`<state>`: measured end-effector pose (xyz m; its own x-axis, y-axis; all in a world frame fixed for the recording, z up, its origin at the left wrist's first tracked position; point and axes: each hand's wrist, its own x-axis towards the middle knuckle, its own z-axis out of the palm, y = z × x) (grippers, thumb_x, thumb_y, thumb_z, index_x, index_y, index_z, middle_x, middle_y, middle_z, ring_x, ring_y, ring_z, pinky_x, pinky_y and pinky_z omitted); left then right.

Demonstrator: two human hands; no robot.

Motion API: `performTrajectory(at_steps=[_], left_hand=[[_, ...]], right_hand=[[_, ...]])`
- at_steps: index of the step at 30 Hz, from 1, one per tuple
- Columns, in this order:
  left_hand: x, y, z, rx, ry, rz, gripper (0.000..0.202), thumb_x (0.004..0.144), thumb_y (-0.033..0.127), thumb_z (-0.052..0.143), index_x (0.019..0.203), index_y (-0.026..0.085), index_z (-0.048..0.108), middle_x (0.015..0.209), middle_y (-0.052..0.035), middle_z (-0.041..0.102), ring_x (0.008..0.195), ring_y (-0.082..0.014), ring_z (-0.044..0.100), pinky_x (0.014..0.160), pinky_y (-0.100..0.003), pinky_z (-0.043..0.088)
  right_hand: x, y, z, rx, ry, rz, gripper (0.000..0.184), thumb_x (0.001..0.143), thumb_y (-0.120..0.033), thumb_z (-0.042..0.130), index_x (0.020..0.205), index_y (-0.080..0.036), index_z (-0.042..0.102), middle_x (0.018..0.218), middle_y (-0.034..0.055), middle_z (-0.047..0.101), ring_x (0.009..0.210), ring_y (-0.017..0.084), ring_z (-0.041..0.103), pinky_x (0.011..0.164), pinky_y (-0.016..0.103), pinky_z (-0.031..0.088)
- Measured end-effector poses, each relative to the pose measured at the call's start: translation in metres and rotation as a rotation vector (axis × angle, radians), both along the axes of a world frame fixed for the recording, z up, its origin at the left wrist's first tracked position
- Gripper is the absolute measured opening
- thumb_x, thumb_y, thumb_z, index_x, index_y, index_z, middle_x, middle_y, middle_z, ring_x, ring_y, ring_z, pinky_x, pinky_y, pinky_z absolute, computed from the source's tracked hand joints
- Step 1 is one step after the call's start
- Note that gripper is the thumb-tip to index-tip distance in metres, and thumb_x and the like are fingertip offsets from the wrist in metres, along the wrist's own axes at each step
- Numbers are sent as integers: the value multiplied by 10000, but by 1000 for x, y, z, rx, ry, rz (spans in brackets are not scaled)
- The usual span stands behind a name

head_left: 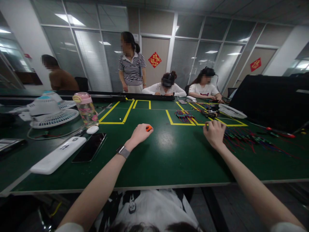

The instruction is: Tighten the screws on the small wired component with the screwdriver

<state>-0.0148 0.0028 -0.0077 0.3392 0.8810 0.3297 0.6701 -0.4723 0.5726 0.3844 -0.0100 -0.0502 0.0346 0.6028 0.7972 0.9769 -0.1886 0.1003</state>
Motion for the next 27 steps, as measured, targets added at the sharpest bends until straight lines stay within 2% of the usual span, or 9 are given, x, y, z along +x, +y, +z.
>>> performTrajectory(at_steps=[3,5,9,13,18,23,27], left_hand=[[0,-1,0,-3,-6,-6,250,808,341,569,923,176,718,920,-77,703,795,-189,630,805,-313,471],[0,-1,0,-8,1,-4,250,814,343,562,921,178,716,924,-78,701,793,-189,630,795,-312,471],[-1,-1,1,-4,9,16,242,825,341,552,920,187,713,921,-69,701,790,-185,632,777,-300,475],[-1,-3,2,10,25,41,226,829,327,548,907,198,717,925,-61,705,799,-184,637,768,-289,479],[2,-7,2,28,47,42,212,833,319,548,909,217,718,949,-51,708,845,-184,644,805,-280,479],[3,-10,3,16,61,45,210,836,304,543,922,220,715,953,-48,707,849,-177,650,782,-262,490],[3,-11,4,-7,51,35,204,834,297,547,921,219,715,939,-46,706,840,-172,653,770,-255,492]], right_hand=[[-21,33,10,6,-28,168,210,836,-185,437,882,-132,635,855,125,608,877,261,484,811,380,303],[-38,60,12,-59,31,236,231,843,-183,426,889,-134,647,894,132,625,906,265,497,802,366,325],[-67,110,0,-209,258,203,290,836,-195,416,978,-116,657,1019,167,639,995,280,515,842,373,363],[-80,143,-16,-376,265,122,414,830,-309,455,1168,-107,585,1217,164,591,1161,300,455,951,412,334],[-77,164,-24,-485,191,86,545,843,-375,408,1308,-100,484,1383,138,488,1322,290,320,1084,469,187],[-74,170,-22,-604,140,78,533,877,-373,321,1299,-104,503,1379,137,499,1331,278,327,1108,522,109],[-77,165,-16,-621,44,84,527,898,-357,312,1348,-122,451,1359,144,522,1332,283,330,1105,555,59]])
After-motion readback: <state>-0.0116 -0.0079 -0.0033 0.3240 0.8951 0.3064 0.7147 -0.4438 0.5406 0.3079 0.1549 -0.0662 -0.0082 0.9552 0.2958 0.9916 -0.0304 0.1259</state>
